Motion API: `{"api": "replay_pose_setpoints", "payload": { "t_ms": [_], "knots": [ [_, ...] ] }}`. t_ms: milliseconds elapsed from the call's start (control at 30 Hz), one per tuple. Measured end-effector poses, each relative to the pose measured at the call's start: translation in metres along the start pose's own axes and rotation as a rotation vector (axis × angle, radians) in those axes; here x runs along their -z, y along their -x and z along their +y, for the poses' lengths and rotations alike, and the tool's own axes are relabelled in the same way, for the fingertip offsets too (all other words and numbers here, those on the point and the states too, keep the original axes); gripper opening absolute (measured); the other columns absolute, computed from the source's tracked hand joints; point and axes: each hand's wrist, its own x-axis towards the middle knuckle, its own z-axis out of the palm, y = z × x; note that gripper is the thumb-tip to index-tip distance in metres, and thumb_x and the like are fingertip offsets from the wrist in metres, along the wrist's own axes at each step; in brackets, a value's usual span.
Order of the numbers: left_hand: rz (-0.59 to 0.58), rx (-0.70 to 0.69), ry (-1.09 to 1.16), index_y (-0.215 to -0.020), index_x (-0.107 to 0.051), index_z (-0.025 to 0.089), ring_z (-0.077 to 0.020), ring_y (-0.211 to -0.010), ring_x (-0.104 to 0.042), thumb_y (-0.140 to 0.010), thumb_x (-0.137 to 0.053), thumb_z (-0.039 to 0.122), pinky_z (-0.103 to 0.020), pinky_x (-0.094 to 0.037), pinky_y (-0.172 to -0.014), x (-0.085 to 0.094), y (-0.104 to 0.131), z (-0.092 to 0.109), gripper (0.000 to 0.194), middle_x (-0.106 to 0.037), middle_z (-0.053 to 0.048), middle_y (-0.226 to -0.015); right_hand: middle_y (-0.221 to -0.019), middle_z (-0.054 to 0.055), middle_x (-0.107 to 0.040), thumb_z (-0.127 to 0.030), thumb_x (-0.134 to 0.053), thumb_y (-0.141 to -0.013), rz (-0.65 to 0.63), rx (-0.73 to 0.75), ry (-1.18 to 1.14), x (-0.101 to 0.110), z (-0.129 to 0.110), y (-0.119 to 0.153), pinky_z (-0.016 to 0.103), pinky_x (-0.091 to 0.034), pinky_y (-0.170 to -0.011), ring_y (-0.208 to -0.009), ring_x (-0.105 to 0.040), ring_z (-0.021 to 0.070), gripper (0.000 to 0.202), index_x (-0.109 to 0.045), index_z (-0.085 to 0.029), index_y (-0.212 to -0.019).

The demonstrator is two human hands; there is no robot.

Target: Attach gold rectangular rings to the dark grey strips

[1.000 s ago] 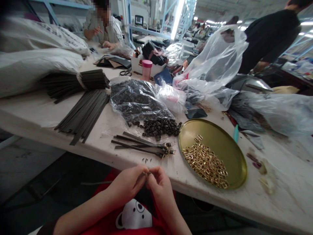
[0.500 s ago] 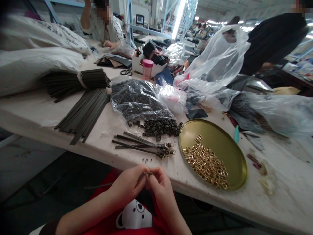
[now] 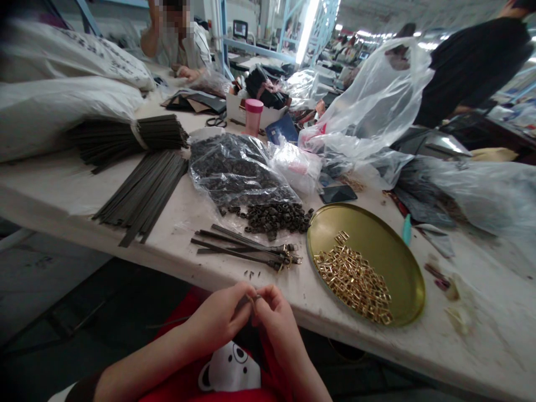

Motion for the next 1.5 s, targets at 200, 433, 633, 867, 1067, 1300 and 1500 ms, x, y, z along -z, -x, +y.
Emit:
{"api": "replay_pose_setpoints", "payload": {
  "t_ms": [200,433,633,867,1067,1300,1500],
  "knots": [
    [-0.078,0.051,0.178,-0.096,-0.048,0.019,-0.0138,-0.066,-0.053,-0.075,-0.048,0.019,-0.021,-0.039,-0.060,0.008,-0.001,0.004,0.021,-0.058,0.001,-0.074,-0.060,-0.004,-0.053,-0.040,-0.069,-0.063,0.073,0.108,0.041,-0.006,-0.010,0.008,0.021,-0.037,-0.048,-0.049,-0.045,0.0089,0.029,-0.054,-0.018,-0.073],
    [-0.132,0.096,0.301,-0.095,-0.049,0.018,-0.0117,-0.063,-0.049,-0.073,-0.051,0.020,-0.020,-0.037,-0.057,0.010,0.000,0.003,0.022,-0.053,0.003,-0.071,-0.058,-0.004,-0.053,-0.043,-0.061,-0.073,0.099,0.210,0.130,-0.002,-0.001,0.010,0.020,-0.039,-0.050,-0.051,-0.047,0.0088,0.027,-0.054,-0.017,-0.073],
    [-0.095,0.116,0.319,-0.097,-0.049,0.017,-0.0118,-0.063,-0.049,-0.071,-0.056,0.025,-0.020,-0.037,-0.057,0.006,0.000,0.003,0.028,-0.055,0.003,-0.073,-0.066,0.000,-0.062,-0.041,-0.058,-0.077,0.095,0.232,0.159,-0.001,0.000,0.011,0.023,-0.045,-0.054,-0.058,-0.055,0.0127,0.024,-0.057,-0.017,-0.077],
    [-0.091,0.111,0.381,-0.096,-0.052,0.016,-0.0149,-0.075,-0.054,-0.074,-0.055,0.027,-0.023,-0.040,-0.067,0.015,0.000,0.005,0.025,-0.059,-0.001,-0.084,-0.090,0.007,-0.067,-0.031,-0.059,-0.077,-0.049,0.387,0.313,0.007,-0.001,0.017,0.033,-0.051,-0.072,-0.081,-0.064,0.0204,0.025,-0.057,-0.020,-0.099],
    [-0.101,0.107,0.364,-0.096,-0.055,0.017,-0.0156,-0.078,-0.054,-0.074,-0.057,0.025,-0.023,-0.039,-0.068,0.016,0.003,0.003,0.024,-0.061,0.000,-0.086,-0.082,0.004,-0.066,-0.023,-0.051,-0.082,0.085,0.674,0.746,0.013,0.000,0.015,0.026,-0.049,-0.064,-0.073,-0.062,0.0169,0.015,-0.059,-0.021,-0.094],
    [-0.122,0.147,0.317,-0.089,-0.057,0.016,-0.0156,-0.074,-0.053,-0.070,-0.061,0.030,-0.023,-0.038,-0.064,0.019,0.001,0.004,0.023,-0.059,0.001,-0.079,-0.068,0.000,-0.062,-0.023,-0.047,-0.084,0.100,0.721,0.767,0.011,0.003,0.016,0.022,-0.044,-0.056,-0.060,-0.057,0.0136,0.012,-0.058,-0.021,-0.081],
    [-0.198,0.149,0.384,-0.095,-0.055,0.016,-0.0156,-0.073,-0.053,-0.065,-0.065,0.030,-0.022,-0.038,-0.060,0.023,0.003,0.002,0.034,-0.059,0.001,-0.080,-0.062,-0.001,-0.057,-0.028,-0.049,-0.083,0.166,0.595,0.693,0.010,0.005,0.016,0.023,-0.040,-0.053,-0.056,-0.052,0.0144,0.014,-0.056,-0.021,-0.073]
  ]
}}
